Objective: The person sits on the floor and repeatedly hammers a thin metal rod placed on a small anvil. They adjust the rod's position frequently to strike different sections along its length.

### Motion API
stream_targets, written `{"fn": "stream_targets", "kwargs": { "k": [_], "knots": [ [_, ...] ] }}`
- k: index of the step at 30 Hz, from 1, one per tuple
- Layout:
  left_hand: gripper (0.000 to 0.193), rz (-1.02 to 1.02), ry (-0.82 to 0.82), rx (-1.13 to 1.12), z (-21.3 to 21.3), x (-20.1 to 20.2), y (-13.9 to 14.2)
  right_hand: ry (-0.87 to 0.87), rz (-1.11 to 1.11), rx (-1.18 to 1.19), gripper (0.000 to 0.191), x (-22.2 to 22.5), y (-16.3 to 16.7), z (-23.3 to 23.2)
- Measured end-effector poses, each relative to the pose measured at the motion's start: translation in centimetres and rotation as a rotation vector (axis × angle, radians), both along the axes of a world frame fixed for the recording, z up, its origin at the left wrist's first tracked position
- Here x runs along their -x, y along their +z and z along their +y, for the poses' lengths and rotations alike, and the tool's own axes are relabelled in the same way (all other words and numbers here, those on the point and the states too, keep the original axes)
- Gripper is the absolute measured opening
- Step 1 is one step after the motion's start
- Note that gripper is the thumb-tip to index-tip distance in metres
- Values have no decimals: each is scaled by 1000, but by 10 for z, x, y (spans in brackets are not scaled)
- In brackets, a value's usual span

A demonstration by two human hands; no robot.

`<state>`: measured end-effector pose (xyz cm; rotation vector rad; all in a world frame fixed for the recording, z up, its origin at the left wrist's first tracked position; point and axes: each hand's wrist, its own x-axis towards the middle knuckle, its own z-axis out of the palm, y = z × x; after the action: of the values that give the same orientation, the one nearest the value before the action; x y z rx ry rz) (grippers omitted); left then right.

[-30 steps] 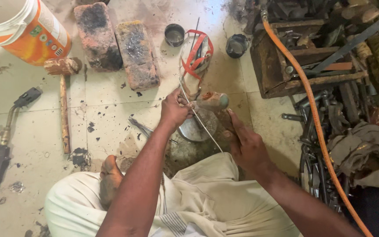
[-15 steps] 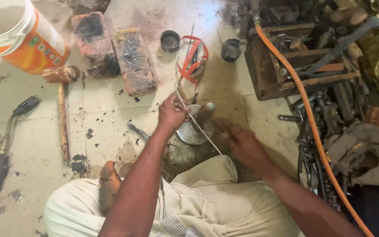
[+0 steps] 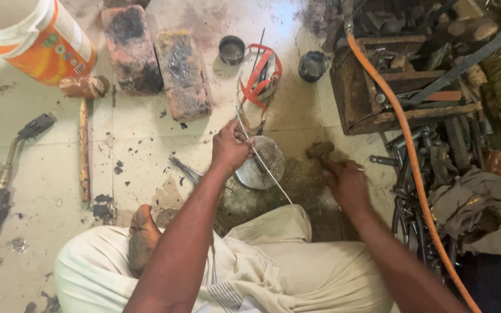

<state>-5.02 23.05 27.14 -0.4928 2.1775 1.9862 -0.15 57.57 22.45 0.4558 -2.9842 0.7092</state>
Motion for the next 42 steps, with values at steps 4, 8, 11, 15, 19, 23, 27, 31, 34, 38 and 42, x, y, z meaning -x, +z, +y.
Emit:
{"fn": "stream_targets", "kwargs": {
  "k": [4, 8, 11, 15, 19, 23, 27, 31, 34, 38, 42],
  "knots": [
    [25, -11, -21, 14, 3, 2, -2, -116, -629, 391, 30, -40, 11, -72],
    [25, 7, -10, 20, 1, 1, -5, -236, -845, 707, 22, -45, 15, -108],
    [31, 14, 4, -52, -1, -1, -7, -224, -847, 732, 23, -41, 9, -108],
    [27, 2, -21, -15, -2, -3, -9, -199, -825, 743, 24, -44, 2, -107],
    [28, -8, -16, -26, -5, -3, -13, -171, -820, 773, 24, -47, 18, -106],
    [23, -15, -18, -280, -11, 2, -17, -205, -892, 801, 27, -35, 45, -93],
    [21, -67, 14, -537, -10, 7, -19, -197, -1042, 952, 25, -20, 49, -94],
    [20, -156, -7, -525, -8, 4, -21, -256, -1075, 1031, 20, -15, 34, -106],
    [20, -128, -28, -433, -6, 2, -25, -287, -1042, 1013, 21, -17, 26, -113],
    [19, -153, -23, -377, -5, 3, -36, -248, -926, 975, 19, -18, 25, -117],
    [13, -181, 2, -334, -3, 9, -43, -239, -889, 956, 17, -17, 26, -118]
  ]
}}
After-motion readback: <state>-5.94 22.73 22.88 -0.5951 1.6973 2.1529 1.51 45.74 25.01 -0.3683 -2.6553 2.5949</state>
